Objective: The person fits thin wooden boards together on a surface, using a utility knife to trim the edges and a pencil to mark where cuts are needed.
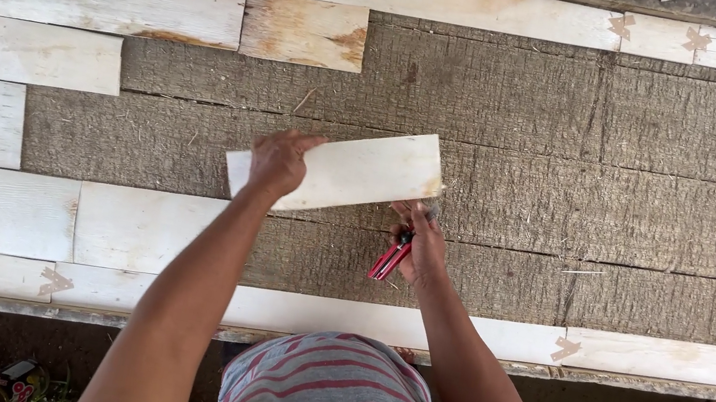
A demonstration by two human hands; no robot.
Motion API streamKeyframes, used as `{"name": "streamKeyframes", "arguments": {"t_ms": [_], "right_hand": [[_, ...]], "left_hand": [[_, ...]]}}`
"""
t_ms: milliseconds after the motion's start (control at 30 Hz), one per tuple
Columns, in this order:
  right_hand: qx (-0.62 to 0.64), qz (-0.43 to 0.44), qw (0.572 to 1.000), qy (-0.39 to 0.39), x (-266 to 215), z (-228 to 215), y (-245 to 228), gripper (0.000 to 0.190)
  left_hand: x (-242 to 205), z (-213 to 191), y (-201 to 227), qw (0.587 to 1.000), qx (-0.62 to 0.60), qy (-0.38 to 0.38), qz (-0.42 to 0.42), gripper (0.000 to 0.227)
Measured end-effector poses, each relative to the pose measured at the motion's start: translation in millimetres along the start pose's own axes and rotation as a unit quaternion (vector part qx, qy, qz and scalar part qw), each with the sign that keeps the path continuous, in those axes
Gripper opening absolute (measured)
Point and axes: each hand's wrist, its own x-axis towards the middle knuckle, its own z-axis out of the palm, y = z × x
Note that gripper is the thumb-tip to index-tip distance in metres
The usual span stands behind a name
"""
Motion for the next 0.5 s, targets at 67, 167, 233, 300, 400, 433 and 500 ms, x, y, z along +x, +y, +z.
{"name": "streamKeyframes", "arguments": {"t_ms": [67,167,233,300,400,433,500], "right_hand": [[-0.013,-0.003,1.000,0.000,-4.7,1.3,-3.9,0.029],[-0.028,0.002,1.000,-0.004,-12.4,4.3,-8.5,0.031],[-0.029,0.010,1.000,-0.008,-11.5,1.8,-6.6,0.029],[-0.014,0.024,1.000,0.009,-5.1,-6.2,-0.4,0.024],[0.013,0.036,0.999,0.011,-7.3,-5.2,-2.7,0.024],[0.013,0.036,0.999,0.014,-3.5,-3.5,-2.7,0.024],[0.040,0.047,0.998,0.012,3.3,-3.5,-4.0,0.022]], "left_hand": [[8.2,-5.7,-8.7,1.000,0.027,0.014,-0.002,0.053],[23.2,-3.6,-25.0,0.995,0.071,0.065,-0.023,0.048],[21.7,-13.8,-12.1,0.990,0.090,0.103,-0.041,0.043],[8.0,-38.3,25.6,0.992,0.100,0.080,-0.006,0.047],[-5.8,-32.9,65.8,0.985,0.133,-0.036,0.100,0.055],[-10.5,-33.8,79.3,0.985,0.131,-0.038,0.102,0.055],[-19.9,-33.7,108.4,0.980,0.106,-0.126,0.109,0.058]]}}
